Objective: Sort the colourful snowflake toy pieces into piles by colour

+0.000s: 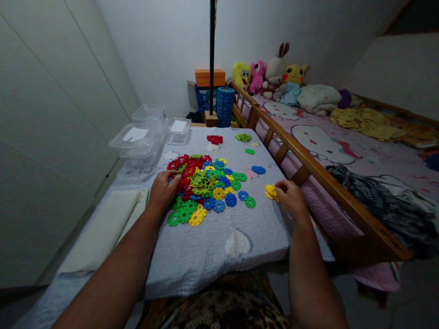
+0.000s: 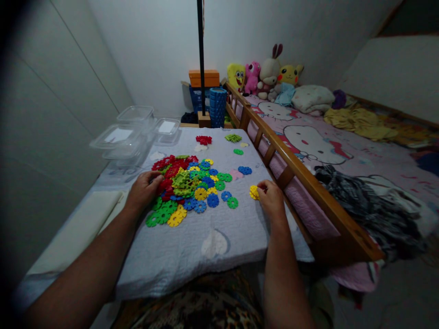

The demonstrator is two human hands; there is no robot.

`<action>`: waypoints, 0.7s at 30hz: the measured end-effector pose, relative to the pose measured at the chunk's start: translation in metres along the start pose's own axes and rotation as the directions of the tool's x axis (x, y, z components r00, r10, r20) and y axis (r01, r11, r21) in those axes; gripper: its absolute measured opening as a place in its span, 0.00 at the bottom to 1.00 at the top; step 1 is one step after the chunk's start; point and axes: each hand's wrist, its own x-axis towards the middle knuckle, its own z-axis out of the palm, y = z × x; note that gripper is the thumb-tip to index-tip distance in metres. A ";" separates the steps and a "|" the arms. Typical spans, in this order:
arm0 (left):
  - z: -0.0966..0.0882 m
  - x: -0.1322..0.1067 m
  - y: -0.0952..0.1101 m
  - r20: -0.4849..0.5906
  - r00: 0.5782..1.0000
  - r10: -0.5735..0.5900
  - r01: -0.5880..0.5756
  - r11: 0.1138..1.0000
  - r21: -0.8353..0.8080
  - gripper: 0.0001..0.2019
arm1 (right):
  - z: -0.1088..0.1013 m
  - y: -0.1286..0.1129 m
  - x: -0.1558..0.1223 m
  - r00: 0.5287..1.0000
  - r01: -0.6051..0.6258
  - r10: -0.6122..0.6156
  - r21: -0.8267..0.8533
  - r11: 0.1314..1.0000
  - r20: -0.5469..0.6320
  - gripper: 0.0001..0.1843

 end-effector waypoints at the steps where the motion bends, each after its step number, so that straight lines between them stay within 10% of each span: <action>1: 0.000 0.000 0.000 0.000 1.000 0.003 -0.003 1.000 -0.001 0.22 | 0.005 -0.009 0.000 0.997 0.036 -0.037 0.025 0.999 0.061 0.09; 7: -0.001 0.000 0.002 -0.002 1.000 -0.006 0.006 1.000 -0.027 0.21 | 0.036 -0.048 -0.010 0.883 0.249 -0.228 0.001 0.968 0.411 0.08; 21: -0.001 -0.001 0.003 -0.009 1.000 0.008 -0.008 0.999 -0.045 0.20 | 0.038 -0.048 -0.002 0.839 0.267 -0.184 -0.095 0.959 0.512 0.09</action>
